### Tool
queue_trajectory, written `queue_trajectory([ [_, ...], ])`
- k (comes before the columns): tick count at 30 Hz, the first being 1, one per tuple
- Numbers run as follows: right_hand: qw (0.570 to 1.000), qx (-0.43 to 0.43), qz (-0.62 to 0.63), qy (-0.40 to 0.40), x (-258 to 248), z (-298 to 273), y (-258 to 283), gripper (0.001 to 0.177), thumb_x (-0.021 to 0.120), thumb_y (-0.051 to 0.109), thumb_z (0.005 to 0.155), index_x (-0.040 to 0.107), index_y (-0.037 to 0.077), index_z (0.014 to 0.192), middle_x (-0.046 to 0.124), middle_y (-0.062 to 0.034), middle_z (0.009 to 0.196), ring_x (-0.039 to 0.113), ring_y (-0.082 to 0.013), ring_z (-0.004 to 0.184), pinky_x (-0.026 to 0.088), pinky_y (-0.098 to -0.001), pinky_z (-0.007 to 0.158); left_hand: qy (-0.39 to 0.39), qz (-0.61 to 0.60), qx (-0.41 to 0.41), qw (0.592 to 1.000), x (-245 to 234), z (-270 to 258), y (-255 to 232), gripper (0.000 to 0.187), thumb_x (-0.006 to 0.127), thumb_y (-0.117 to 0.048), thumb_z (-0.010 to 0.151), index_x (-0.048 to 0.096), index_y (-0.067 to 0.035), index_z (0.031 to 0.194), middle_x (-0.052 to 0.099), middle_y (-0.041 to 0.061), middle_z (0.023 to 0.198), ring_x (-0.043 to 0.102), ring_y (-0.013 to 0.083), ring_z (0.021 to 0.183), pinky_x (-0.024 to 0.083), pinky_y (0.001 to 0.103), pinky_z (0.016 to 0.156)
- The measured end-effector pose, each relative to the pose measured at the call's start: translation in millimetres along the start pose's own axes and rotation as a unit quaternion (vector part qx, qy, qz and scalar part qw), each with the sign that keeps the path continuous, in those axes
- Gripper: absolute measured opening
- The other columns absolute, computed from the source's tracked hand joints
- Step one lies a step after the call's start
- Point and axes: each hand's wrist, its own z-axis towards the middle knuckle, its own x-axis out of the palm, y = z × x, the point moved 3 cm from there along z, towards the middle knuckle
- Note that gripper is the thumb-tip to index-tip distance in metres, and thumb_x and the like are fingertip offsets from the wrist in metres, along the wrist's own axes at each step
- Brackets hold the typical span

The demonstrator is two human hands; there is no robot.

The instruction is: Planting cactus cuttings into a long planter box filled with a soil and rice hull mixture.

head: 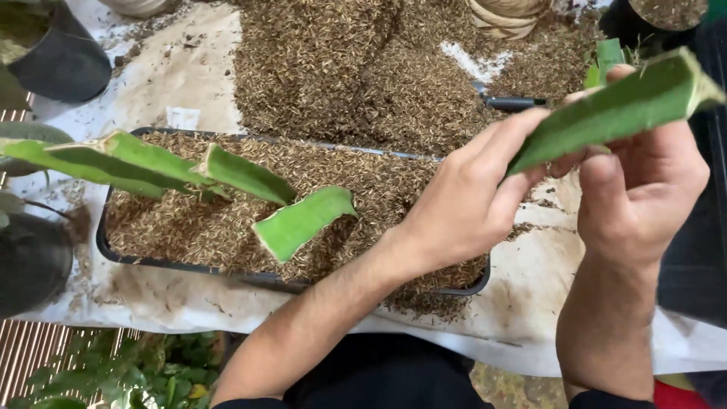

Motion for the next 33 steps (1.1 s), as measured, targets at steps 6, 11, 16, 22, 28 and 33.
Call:
queue_trajectory([
  [6,0.987,-0.050,-0.002,0.153,23.5,9.0,27.3,0.039,0.064,0.005,0.076,0.050,-0.013,0.107,0.057,-0.0242,0.109,0.061,-0.0297,0.102,0.055,-0.0313,0.089,0.009,0.040,0.046,0.998,-14.9,-32.7,4.4,0.044,0.042,0.003,0.085,0.034,-0.001,0.129,0.053,0.022,0.122,0.058,0.0363,0.112,0.048,0.043,0.099],
  [11,0.980,-0.044,-0.044,0.190,37.1,3.9,35.1,0.038,0.065,0.010,0.074,0.049,-0.011,0.102,0.062,-0.0205,0.101,0.067,-0.0260,0.093,0.057,-0.0292,0.084,-0.043,0.147,0.077,0.985,-44.2,-75.3,-26.4,0.029,0.051,-0.008,0.090,0.046,0.010,0.112,0.055,0.025,0.112,0.053,0.0377,0.107,0.042,0.046,0.100],
  [16,0.977,-0.050,-0.066,0.197,39.2,-0.8,21.2,0.041,0.068,0.016,0.072,0.052,-0.007,0.103,0.064,-0.0172,0.101,0.068,-0.0245,0.094,0.057,-0.0283,0.083,-0.176,0.278,-0.040,0.944,-67.4,-129.0,-0.5,0.009,0.060,-0.009,0.085,0.053,-0.002,0.085,0.061,0.007,0.076,0.057,0.0152,0.055,0.047,0.025,0.043],
  [22,0.958,-0.103,-0.087,0.254,56.5,-1.4,8.4,0.038,0.067,0.020,0.078,0.053,0.001,0.108,0.065,-0.0114,0.105,0.069,-0.0179,0.089,0.058,-0.0234,0.075,-0.233,0.180,-0.176,0.939,-87.7,-123.7,18.6,0.047,0.064,-0.013,0.080,0.048,0.006,0.119,0.055,0.020,0.120,0.053,0.0296,0.114,0.042,0.036,0.100],
  [28,0.956,-0.061,-0.108,0.265,60.4,-2.3,8.4,0.037,0.070,0.018,0.075,0.057,0.003,0.106,0.067,-0.0088,0.101,0.069,-0.0154,0.085,0.057,-0.0239,0.076,-0.149,-0.057,-0.103,0.982,-96.0,-116.6,44.1,0.051,0.061,-0.005,0.084,0.039,0.003,0.130,0.050,0.015,0.129,0.046,0.0240,0.125,0.033,0.036,0.112],
  [33,0.960,-0.039,-0.103,0.257,59.4,-3.3,4.7,0.038,0.069,0.017,0.075,0.054,0.002,0.107,0.065,-0.0085,0.106,0.068,-0.0180,0.093,0.055,-0.0259,0.083,-0.085,0.165,-0.086,0.979,-90.3,-116.5,58.6,0.055,0.070,0.005,0.076,0.046,-0.006,0.124,0.066,0.013,0.099,0.069,0.0180,0.086,0.061,0.024,0.068],
])
